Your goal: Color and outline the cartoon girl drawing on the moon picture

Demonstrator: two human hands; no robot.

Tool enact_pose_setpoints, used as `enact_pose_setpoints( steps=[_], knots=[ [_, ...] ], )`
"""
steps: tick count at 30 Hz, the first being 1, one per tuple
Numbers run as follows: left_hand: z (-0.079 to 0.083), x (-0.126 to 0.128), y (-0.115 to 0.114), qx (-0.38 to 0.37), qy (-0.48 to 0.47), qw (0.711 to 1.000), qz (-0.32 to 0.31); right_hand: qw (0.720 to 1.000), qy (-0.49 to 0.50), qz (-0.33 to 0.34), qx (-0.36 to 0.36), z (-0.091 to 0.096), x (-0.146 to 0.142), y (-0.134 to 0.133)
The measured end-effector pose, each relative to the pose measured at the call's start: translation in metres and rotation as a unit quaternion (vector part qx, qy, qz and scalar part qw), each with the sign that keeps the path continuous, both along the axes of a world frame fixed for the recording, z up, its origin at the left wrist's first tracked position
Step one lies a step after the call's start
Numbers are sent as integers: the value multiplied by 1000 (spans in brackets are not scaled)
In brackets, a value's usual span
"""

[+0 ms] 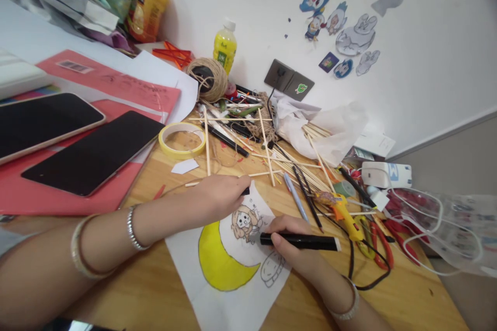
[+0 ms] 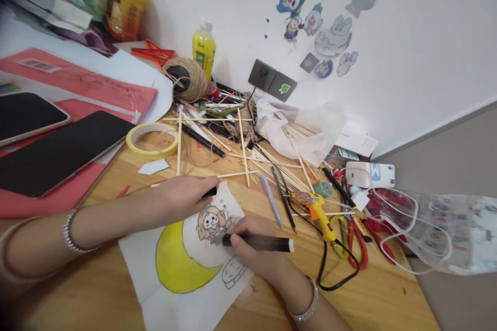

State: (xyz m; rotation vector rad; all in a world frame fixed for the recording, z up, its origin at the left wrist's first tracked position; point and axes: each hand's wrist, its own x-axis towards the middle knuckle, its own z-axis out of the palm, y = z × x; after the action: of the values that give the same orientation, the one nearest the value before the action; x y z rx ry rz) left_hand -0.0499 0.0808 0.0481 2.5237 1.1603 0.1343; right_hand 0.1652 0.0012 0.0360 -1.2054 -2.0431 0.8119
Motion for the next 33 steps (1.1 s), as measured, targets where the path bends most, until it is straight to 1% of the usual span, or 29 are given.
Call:
enact_pose_setpoints(
  steps=[6,12,16,25,29,33],
  knots=[
    [3,1,0,-14,6,1000,5,1000,16,-14,-16,0,-2,0],
    [2,1,0,-13,8,1000,7,999,41,-24,-24,-2,2,-1],
    [0,1,0,-12,11,1000,14,995,75,-60,-38,-6,6,1],
    [-4,1,0,-11,-14,1000,19,997,35,-61,-22,-3,5,2],
    [-4,1,1,-5,-8,1000,12,998,33,-58,-13,-2,4,2],
    [-1,1,0,-11,7,1000,14,998,28,-58,-12,-2,4,3]
  ],
)
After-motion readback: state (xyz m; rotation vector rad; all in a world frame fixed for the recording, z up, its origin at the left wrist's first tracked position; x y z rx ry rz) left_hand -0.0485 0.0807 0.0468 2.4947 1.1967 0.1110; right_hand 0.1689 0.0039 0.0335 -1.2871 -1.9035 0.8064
